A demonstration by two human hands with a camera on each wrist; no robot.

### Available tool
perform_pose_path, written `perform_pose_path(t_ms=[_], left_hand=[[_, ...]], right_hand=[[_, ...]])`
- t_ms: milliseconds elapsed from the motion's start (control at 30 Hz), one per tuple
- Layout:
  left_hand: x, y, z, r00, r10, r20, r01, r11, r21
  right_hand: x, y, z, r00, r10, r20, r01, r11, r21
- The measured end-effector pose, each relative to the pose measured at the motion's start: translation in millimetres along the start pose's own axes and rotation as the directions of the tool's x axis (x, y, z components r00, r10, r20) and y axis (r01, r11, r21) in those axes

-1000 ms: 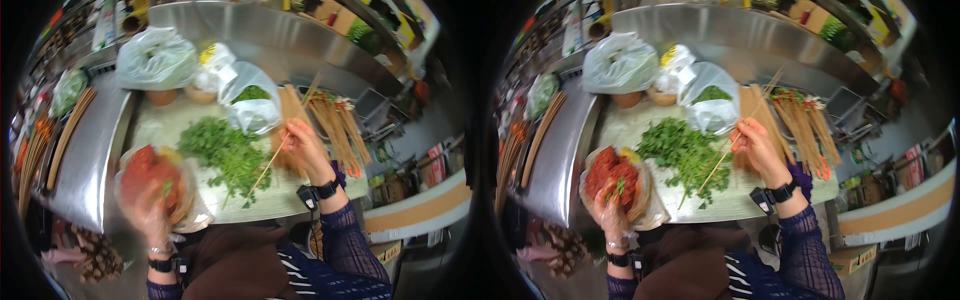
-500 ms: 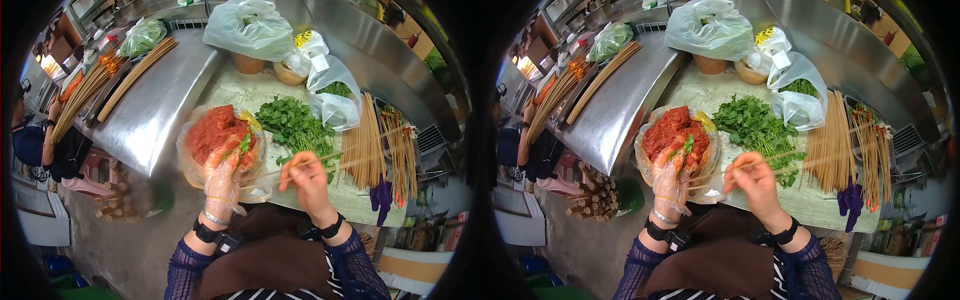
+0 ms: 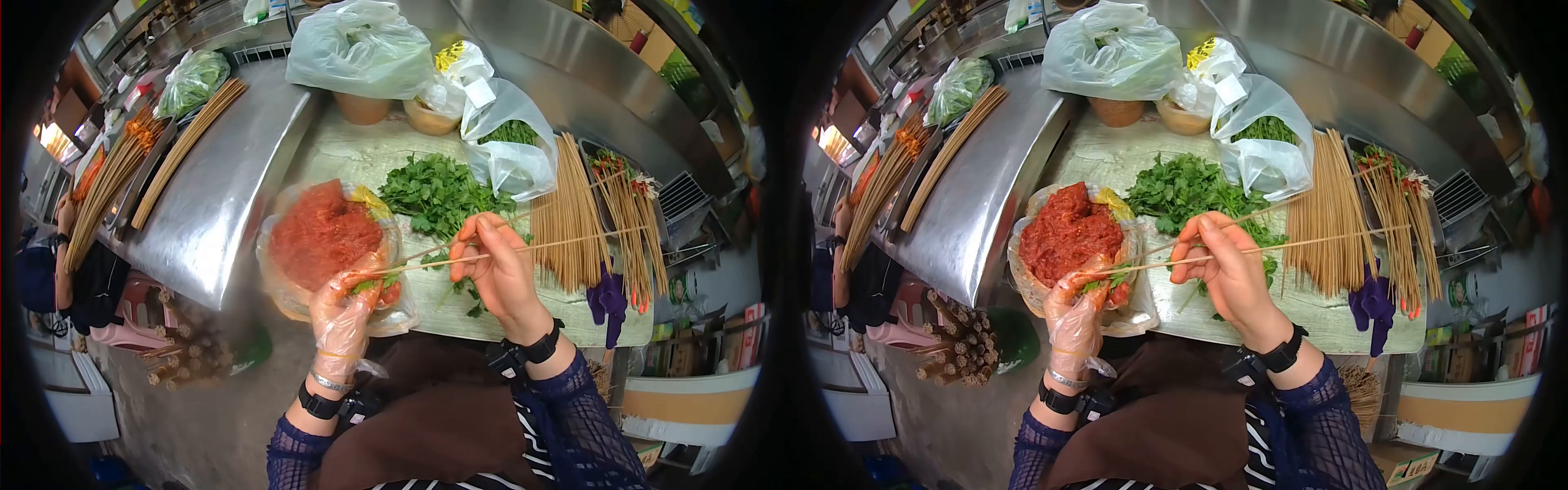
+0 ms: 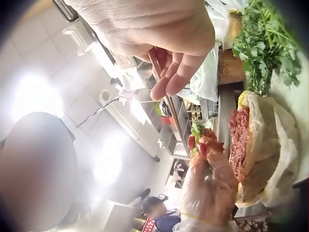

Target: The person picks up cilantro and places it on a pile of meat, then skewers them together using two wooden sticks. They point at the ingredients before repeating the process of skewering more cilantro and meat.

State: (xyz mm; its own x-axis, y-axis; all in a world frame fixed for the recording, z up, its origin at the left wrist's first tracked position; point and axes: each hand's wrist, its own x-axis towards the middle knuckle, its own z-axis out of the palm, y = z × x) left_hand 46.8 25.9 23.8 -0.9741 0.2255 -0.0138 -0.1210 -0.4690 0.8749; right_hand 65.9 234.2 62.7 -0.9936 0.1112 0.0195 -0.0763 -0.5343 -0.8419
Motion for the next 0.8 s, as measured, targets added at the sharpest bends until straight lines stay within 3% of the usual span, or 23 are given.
perform_pose_path(t_ms=[333, 533, 633, 800], left_hand=[[0.8, 1.6, -0.6, 1.0, 0.021, -0.009, -0.02, 0.999, 0.043], [0.7, 10.9, 1.6, 0.998, -0.054, 0.011, 0.054, 0.998, 0.009], [3.8, 8.1, -3.3, 0.988, -0.157, -0.005, 0.157, 0.986, -0.047], [2.9, 3.7, -6.8, 0.983, -0.186, 0.001, 0.183, 0.967, -0.175]], right_hand=[[-0.2, 1.4, -5.9, 1.0, 0.011, 0.004, -0.011, 0.993, -0.118], [0.6, 1.7, -2.0, 0.999, -0.008, -0.033, 0.002, 0.984, -0.178], [0.8, 2.7, -0.3, 0.999, -0.017, -0.047, 0.008, 0.981, -0.196], [6.6, 7.4, -1.2, 0.999, -0.007, -0.042, 0.0, 0.987, -0.158]])
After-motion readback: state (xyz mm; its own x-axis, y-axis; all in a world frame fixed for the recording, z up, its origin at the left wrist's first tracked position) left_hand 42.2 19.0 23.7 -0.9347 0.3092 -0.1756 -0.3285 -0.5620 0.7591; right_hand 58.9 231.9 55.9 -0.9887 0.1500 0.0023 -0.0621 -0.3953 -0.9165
